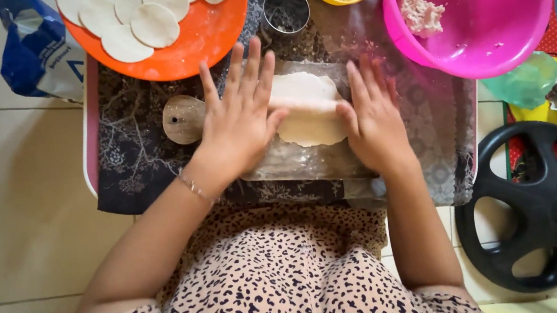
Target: Rolling out small pieces of dough and cutting them into uniform circles using a circular mold.
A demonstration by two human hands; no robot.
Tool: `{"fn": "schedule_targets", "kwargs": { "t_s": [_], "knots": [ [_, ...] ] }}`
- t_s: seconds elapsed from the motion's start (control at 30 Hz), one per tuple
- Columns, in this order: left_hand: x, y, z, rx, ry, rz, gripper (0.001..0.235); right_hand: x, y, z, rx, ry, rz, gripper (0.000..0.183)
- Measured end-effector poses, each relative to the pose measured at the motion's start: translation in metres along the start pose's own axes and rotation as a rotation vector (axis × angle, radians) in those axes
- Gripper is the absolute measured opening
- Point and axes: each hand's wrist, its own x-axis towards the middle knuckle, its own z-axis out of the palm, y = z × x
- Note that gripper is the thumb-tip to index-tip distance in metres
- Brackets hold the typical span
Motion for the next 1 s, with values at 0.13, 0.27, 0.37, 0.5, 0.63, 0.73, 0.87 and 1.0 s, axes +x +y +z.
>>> {"fn": "schedule_targets", "kwargs": {
  "t_s": [0.13, 0.27, 0.37, 0.5, 0.63, 0.73, 0.87, 1.0],
  "knots": [
    [0.038, -0.014, 0.021, 0.181, 0.349, 0.029, 0.088, 0.038, 0.010, -0.002, -0.011, -0.010, 0.019, 0.069],
    [0.047, -0.009, -0.001, -0.043, 0.178, -0.044, 0.082, 0.057, 0.014, -0.005, 0.013, -0.088, 0.079, 0.065],
    [0.028, -0.002, -0.009, -0.014, 0.083, -0.052, 0.082, 0.040, 0.012, -0.001, -0.014, -0.071, 0.046, 0.068],
    [-0.012, 0.007, 0.008, 0.056, 0.011, -0.013, 0.082, -0.007, 0.002, 0.009, -0.167, -0.039, -0.015, 0.069],
    [-0.050, 0.014, 0.041, 0.123, 0.146, 0.043, 0.084, -0.047, -0.005, 0.019, -0.113, 0.029, -0.027, 0.072],
    [-0.060, 0.018, 0.046, 0.077, 0.257, 0.079, 0.089, -0.055, -0.009, 0.020, -0.093, 0.071, -0.039, 0.072],
    [-0.032, 0.008, 0.026, 0.057, 0.101, 0.056, 0.089, -0.023, -0.002, 0.014, -0.108, 0.002, 0.010, 0.074],
    [0.014, -0.003, 0.022, 0.097, 0.212, 0.008, 0.088, 0.028, 0.004, -0.001, -0.075, -0.090, 0.059, 0.077]
  ]
}}
